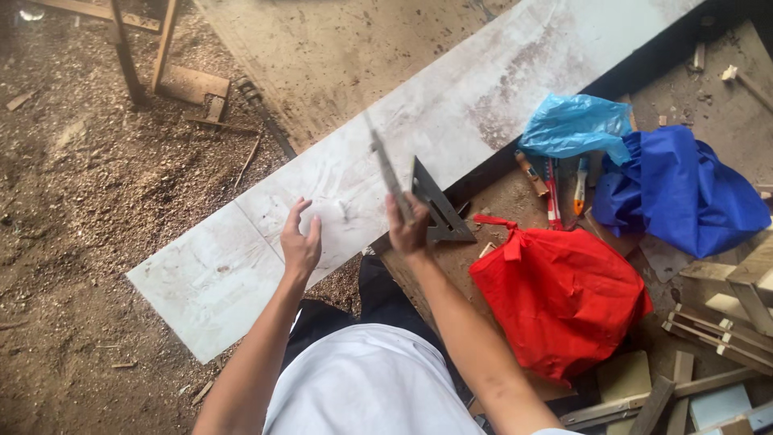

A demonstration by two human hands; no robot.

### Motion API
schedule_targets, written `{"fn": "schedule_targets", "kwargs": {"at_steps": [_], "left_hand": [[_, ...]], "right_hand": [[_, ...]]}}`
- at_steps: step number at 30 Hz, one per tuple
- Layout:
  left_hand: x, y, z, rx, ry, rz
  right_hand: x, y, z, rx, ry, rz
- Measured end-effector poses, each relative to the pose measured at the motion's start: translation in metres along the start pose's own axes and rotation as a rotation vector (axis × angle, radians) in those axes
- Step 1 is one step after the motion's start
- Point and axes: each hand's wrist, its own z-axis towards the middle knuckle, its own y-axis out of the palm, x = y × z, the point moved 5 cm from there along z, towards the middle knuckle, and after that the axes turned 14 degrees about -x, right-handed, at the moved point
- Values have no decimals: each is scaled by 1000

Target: The person marks a long white board with a pencil using a set square and a try square to draw straight lines. They reposition the tools multiple times to create perpendicular and parallel lines across the board surface.

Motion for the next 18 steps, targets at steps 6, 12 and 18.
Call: {"fn": "schedule_targets", "kwargs": {"at_steps": [6, 12, 18], "left_hand": [[-26, -42, -42, 136, -35, 93], [-80, -130, -113, 461, -150, 434], [-135, -228, -165, 701, -712, 149]], "right_hand": [[-44, 55, -44, -206, -83, -108], [-51, 94, -71, -451, -8, -79], [-47, 122, -101, -526, -21, -82]]}}
